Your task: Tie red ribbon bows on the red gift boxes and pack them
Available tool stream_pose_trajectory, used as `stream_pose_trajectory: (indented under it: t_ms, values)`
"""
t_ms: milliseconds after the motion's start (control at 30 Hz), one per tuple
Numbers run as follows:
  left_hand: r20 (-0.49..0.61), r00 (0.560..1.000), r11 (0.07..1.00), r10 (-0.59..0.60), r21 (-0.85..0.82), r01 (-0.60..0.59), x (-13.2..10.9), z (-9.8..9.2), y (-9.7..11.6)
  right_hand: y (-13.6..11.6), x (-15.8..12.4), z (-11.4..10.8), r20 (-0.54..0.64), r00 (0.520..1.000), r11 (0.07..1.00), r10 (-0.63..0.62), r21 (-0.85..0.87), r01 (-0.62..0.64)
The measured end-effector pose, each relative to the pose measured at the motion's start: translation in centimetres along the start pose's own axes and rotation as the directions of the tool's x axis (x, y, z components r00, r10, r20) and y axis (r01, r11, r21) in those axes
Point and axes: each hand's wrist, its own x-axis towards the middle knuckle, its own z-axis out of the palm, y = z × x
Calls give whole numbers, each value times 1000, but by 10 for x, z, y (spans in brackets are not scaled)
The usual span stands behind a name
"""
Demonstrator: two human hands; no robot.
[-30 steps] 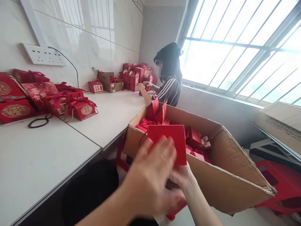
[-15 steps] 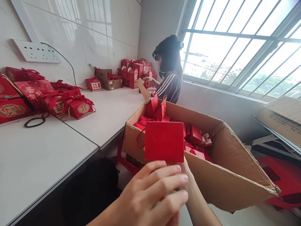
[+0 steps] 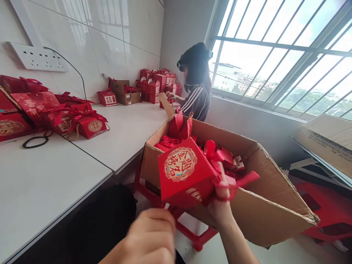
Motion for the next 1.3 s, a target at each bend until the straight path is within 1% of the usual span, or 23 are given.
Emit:
stream_pose_trajectory:
  t_ms: [33, 67, 100, 133, 167, 233, 300, 367, 400, 467, 533, 567, 667, 767, 867, 1033, 1100, 1133, 1167, 1200, 1233, 1267, 1300]
  values:
    - [-168, 985, 998, -42, -47, 34, 7, -12, 1, -3, -2, -3, 5, 975, 964, -223, -145, 222]
    - [-326, 942, 994, -76, -100, 46, 15, -23, 1, -7, -3, -4, 61, 907, 863, -418, -285, 417]
    - [-430, 897, 989, -106, -138, 50, 24, -31, 0, -11, -3, -6, 147, 818, 722, -557, -400, 564]
    - [-464, 874, 986, -143, -141, 86, 32, -36, -1, -15, -2, -6, 242, 735, 579, -634, -481, 658]
    - [-477, 861, 984, -179, -103, 148, 40, -39, -2, -19, -1, -5, 330, 672, 459, -663, -531, 713]
    - [-398, 875, 948, -275, 41, 316, 51, -37, -3, -23, 1, -2, 445, 606, 315, -659, -569, 760]
    - [-306, 884, 886, -354, 192, 422, 57, -31, -3, -24, 0, 2, 484, 586, 267, -649, -577, 772]
    - [-269, 910, 879, -315, 280, 386, 57, -23, -1, -22, -2, 5, 491, 593, 262, -638, -585, 767]
    - [-258, 936, 895, -240, 315, 317, 55, -19, 1, -21, -3, 6, 490, 597, 265, -635, -589, 764]
    - [-200, 980, 912, -15, 399, 95, 49, -12, 4, -19, -5, 7, 478, 606, 284, -636, -586, 759]
    - [-155, 971, 874, 183, 478, -89, 42, -5, 7, -18, -6, 7, 462, 606, 317, -648, -559, 766]
    - [-155, 956, 849, 249, 510, -138, 39, -3, 9, -18, -7, 7, 456, 599, 330, -658, -540, 774]
    - [-111, 944, 798, 310, 570, -195, 36, 0, 13, -18, -8, 6, 443, 585, 349, -680, -505, 789]
    - [-22, 955, 773, 296, 593, -226, 37, -3, 16, -18, -10, 6, 392, 604, 371, -694, -525, 766]
    - [-41, 955, 779, 294, 589, -214, 39, -3, 17, -18, -11, 4, 365, 616, 384, -698, -535, 753]
    - [-20, 954, 785, 299, 574, -234, 40, 1, 19, -19, -12, 1, 404, 592, 365, -698, -510, 779]
    - [-19, 956, 782, 292, 580, -228, 43, -2, 14, -20, -10, -1, 392, 600, 386, -697, -500, 775]
    - [-54, 959, 777, 278, 599, -192, 45, -6, 9, -21, -8, -3, 349, 634, 432, -690, -505, 748]
    - [-128, 960, 772, 247, 626, -115, 48, -11, 2, -23, -6, -5, 276, 702, 520, -656, -508, 686]
    - [-224, 954, 761, 199, 648, -7, 52, -17, -8, -26, -3, -8, 176, 795, 651, -581, -486, 583]
    - [-359, 926, 738, 120, 656, 158, 55, -22, -20, -29, 1, -11, 67, 891, 798, -449, -419, 434]
    - [-441, 897, 709, 37, 644, 287, 58, -25, -33, -33, 4, -16, -20, 964, 922, -265, -298, 248]
    - [-442, 895, 675, -63, 642, 364, 61, -27, -46, -38, 8, -20, -56, 997, 989, -53, -142, 45]
